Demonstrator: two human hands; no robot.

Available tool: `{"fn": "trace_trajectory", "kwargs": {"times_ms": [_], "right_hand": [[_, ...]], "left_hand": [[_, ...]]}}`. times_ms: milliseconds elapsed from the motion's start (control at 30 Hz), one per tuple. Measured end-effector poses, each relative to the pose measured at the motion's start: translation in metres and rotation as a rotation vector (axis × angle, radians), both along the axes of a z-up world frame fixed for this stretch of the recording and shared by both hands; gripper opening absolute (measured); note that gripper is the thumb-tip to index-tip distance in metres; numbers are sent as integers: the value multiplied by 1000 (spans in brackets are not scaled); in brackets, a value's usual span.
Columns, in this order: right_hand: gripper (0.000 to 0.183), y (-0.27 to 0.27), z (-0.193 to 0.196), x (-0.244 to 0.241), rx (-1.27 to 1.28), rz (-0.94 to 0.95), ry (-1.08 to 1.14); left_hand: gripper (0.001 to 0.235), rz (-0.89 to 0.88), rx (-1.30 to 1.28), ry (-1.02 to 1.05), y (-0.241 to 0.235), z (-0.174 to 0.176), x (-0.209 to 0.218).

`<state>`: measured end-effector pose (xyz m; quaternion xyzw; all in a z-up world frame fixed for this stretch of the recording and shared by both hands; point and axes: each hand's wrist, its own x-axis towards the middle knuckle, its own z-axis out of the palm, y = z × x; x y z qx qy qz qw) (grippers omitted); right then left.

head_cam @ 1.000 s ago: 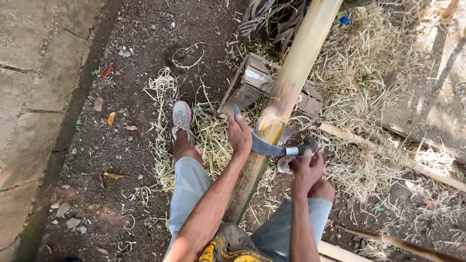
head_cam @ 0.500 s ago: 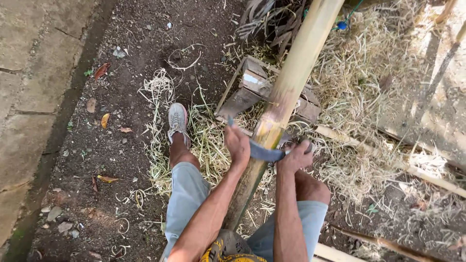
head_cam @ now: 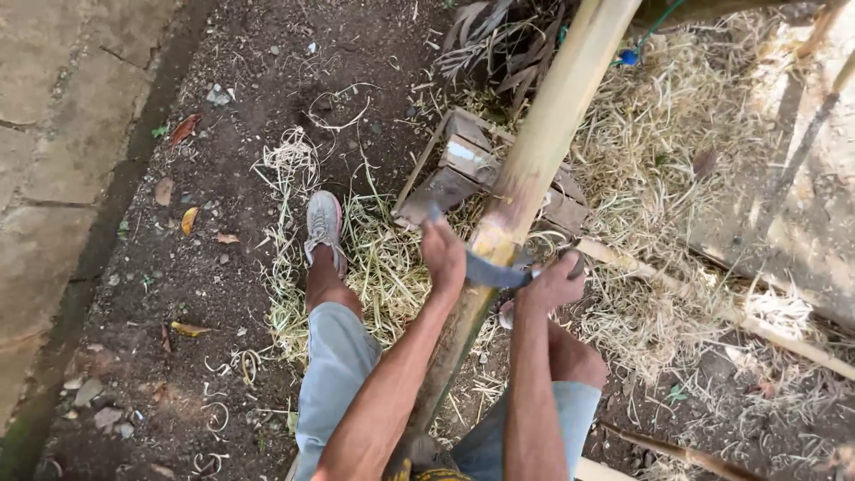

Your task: Shaving a length of bamboo using a curved blade tool.

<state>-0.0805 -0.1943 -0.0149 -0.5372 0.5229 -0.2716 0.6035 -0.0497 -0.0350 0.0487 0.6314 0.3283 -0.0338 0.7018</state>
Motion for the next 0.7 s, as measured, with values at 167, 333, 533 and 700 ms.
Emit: {"fn": "trace_trajectory", "kwargs": {"times_ms": [167, 333, 533, 700], "right_hand": [[17, 28, 20, -26, 44, 22, -62], [15, -3, -15, 40, -82, 54, -67], [16, -26, -35, 84, -149, -1, -91], [15, -4, -15, -1, -2, 44, 22]], "left_hand": [[40, -3, 165, 50, 13, -95, -58], [25, 102, -22, -69, -7, -76, 25], [31, -21, 754, -97, -34, -156, 72], [25, 5, 76, 85, 5, -28, 2]]}}
